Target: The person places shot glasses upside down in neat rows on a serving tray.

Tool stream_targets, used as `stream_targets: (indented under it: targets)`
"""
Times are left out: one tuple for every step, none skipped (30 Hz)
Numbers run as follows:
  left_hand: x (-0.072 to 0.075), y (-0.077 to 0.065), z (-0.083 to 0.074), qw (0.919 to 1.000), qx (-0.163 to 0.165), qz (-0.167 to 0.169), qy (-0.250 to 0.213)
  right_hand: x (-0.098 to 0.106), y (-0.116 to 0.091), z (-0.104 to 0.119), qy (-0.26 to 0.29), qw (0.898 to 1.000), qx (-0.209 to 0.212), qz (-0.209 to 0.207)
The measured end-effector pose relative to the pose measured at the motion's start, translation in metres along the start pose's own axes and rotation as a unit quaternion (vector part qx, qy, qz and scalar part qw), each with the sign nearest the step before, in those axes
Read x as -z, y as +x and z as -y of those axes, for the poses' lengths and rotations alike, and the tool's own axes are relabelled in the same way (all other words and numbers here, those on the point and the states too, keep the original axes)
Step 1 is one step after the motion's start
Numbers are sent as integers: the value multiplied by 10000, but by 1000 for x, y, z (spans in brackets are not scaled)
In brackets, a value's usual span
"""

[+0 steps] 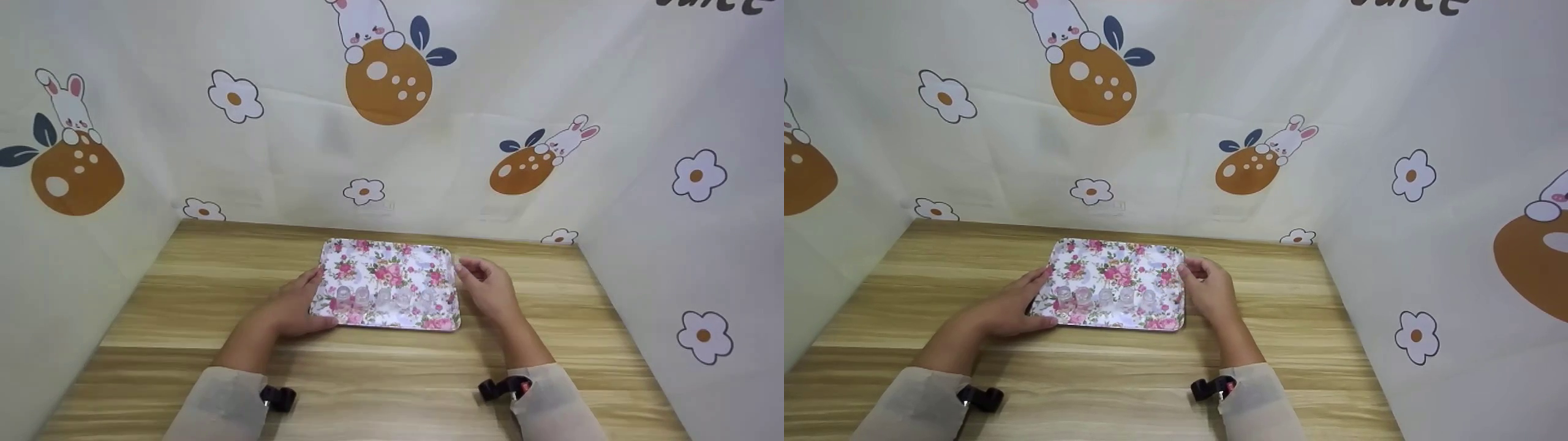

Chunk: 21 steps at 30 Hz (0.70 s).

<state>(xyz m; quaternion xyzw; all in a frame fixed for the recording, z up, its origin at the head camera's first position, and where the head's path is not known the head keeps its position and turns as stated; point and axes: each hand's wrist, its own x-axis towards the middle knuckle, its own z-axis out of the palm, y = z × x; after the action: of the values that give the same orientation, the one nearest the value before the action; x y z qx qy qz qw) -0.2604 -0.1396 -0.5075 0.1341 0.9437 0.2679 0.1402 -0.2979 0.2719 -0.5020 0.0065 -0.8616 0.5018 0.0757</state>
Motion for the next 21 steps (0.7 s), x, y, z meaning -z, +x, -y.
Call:
stream_targets:
  targets:
    - [0, 0, 0, 10000, 5, -2, 11, 2, 2, -3, -38, 9999, -58, -117]
    - [0, -1, 0, 10000, 1, 0, 14, 4, 5, -6, -86, 9997, -119, -189]
    - [0, -1, 0, 10000, 4, 6, 9, 6, 7, -9, -103, 9995, -190, -225]
    - [0, -1, -1, 10000, -1, 7, -10, 8, 9, -12, -121, 9993, -256, -226]
    - [0, -1, -1, 10000, 7, 12, -20, 9, 11, -15, -147, 9992, -315, -205]
    - [0, -1, -1, 10000, 15, 11, -39, 10, 13, -17, -167, 9990, -364, -171]
    - [0, 0, -1, 10000, 31, 13, -63, 11, 14, -20, -190, 9989, -399, -125]
    - [1, 0, -1, 10000, 29, 12, -81, 12, 16, -22, -199, 9988, -433, -81]
    - [1, 0, -1, 9999, 45, 12, -98, 12, 18, -24, -197, 9987, -467, -41]
    - [1, 0, -1, 9999, 55, 16, -113, 12, 20, -26, -203, 9985, -505, 4]
    - [1, 0, -1, 9999, 64, 17, -119, 12, 22, -28, -199, 9984, -534, 53]
    - [1, 0, -1, 9999, 73, 20, -125, 12, 24, -30, -186, 9982, -556, 102]
    - [1, 1, -1, 9999, 83, 21, -113, 11, 25, -32, -163, 9981, -583, 141]
    - [1, 1, 0, 9999, 73, 18, -94, 11, 27, -34, -133, 9979, -610, 169]
    - [0, 1, 0, 9999, 83, 23, -87, 10, 29, -35, -115, 9978, -625, 192]
    - [0, 1, 0, 9999, 70, 23, -72, 9, 31, -37, -97, 9977, -631, 221]
    - [0, 1, 0, 10000, 66, 19, -57, 8, 32, -38, -89, 9978, -611, 254]
    - [0, 1, 1, 10000, 51, 18, -45, 7, 34, -40, -91, 9977, -605, 277]
    - [0, 1, 0, 10000, 50, 17, -35, 6, 36, -41, -104, 9978, -591, 296]
    - [0, 1, 0, 10000, 40, 16, -36, 5, 37, -42, -158, 9978, -564, 317]
    - [0, 1, 0, 10000, 41, 19, -34, 4, 38, -42, -214, 9978, -536, 330]
